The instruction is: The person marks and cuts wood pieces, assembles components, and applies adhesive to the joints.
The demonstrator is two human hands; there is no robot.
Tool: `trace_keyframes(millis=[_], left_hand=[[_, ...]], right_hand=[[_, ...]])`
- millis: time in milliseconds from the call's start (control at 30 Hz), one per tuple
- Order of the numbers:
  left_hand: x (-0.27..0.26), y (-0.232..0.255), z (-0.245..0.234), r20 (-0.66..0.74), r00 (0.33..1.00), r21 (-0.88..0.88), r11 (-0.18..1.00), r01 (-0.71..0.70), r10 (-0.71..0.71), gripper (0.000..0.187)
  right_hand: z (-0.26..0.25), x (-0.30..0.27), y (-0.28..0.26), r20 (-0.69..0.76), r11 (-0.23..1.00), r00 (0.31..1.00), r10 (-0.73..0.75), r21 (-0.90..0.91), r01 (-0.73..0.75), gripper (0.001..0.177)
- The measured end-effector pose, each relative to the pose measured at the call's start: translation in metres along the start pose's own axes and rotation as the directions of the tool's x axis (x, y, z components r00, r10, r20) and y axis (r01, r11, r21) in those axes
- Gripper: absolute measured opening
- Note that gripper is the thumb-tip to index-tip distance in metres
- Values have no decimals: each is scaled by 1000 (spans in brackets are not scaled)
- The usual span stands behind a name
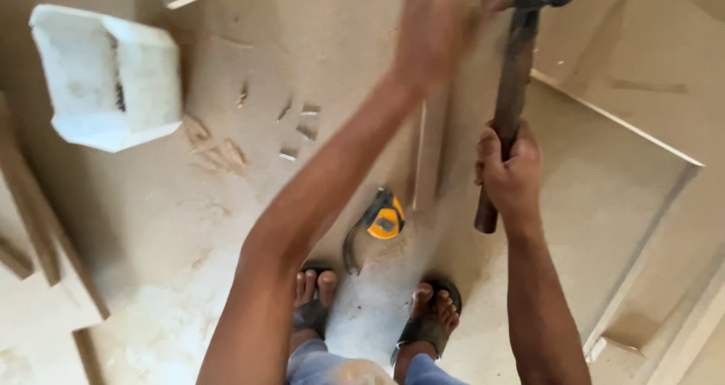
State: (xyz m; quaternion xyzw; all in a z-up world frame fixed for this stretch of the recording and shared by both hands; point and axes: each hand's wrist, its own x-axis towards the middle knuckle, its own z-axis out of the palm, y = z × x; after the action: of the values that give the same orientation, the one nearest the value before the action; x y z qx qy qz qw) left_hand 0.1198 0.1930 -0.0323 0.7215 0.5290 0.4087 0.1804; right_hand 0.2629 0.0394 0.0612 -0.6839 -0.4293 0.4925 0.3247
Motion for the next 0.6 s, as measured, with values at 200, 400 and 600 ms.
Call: trace_keyframes(millis=[200,400,600], left_hand=[[-112,36,-119,194,981,-74,996,40,-25,38],[-161,-29,-205,46,979,181,966,187,-198,17],[-146,-71,-192,128,980,454,888,81,-155,4]], right_hand=[[3,-7,25,77,981,991,111,148,-122,15],[6,-26,40,71,992,995,69,104,-76,12],[6,-30,57,45,1000,999,-29,6,29,15]])
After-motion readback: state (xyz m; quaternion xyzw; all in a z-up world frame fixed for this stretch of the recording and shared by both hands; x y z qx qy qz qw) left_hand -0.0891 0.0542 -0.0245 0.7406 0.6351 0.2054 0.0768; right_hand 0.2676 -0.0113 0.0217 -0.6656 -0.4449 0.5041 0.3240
